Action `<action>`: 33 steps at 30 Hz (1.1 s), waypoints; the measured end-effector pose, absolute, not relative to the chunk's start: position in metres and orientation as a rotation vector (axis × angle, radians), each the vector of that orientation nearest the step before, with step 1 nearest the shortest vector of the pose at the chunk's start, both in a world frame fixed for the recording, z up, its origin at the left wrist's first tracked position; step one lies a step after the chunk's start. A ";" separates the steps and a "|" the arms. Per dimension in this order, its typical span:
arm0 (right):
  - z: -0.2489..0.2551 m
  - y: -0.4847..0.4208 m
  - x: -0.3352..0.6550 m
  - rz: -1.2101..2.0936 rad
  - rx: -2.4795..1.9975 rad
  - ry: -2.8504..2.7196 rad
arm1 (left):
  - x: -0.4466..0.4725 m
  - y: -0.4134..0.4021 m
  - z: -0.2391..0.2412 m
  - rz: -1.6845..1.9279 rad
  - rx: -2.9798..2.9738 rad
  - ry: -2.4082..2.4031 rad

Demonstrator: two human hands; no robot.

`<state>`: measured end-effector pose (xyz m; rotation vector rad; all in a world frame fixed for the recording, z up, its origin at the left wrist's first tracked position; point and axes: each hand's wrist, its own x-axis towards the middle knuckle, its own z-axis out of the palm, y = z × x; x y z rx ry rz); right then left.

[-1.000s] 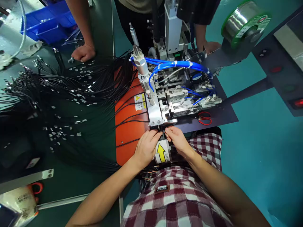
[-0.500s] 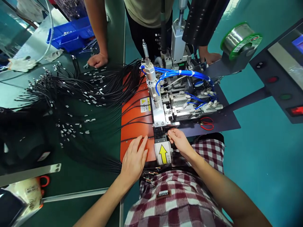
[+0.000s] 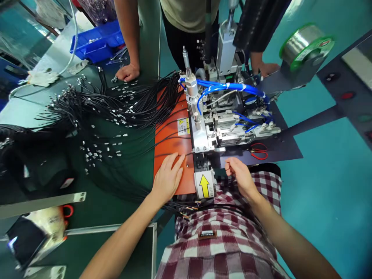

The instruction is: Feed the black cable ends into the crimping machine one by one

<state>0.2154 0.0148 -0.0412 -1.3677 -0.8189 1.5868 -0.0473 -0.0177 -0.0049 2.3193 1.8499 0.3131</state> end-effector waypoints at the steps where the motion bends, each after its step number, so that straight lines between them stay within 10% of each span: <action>1: -0.043 0.011 0.219 1.577 -1.374 -0.791 | -0.049 -0.007 -0.003 0.332 2.335 1.830; 6: -0.041 -0.003 0.231 1.605 -1.409 -0.740 | -0.069 -0.003 0.026 0.400 2.299 1.644; 17: -0.014 -0.004 0.226 1.659 -1.370 -0.916 | -0.074 -0.088 0.038 -0.646 2.582 1.437; 33: 0.020 -0.007 0.198 1.650 -1.258 -1.243 | -0.076 -0.042 0.065 0.630 1.991 1.471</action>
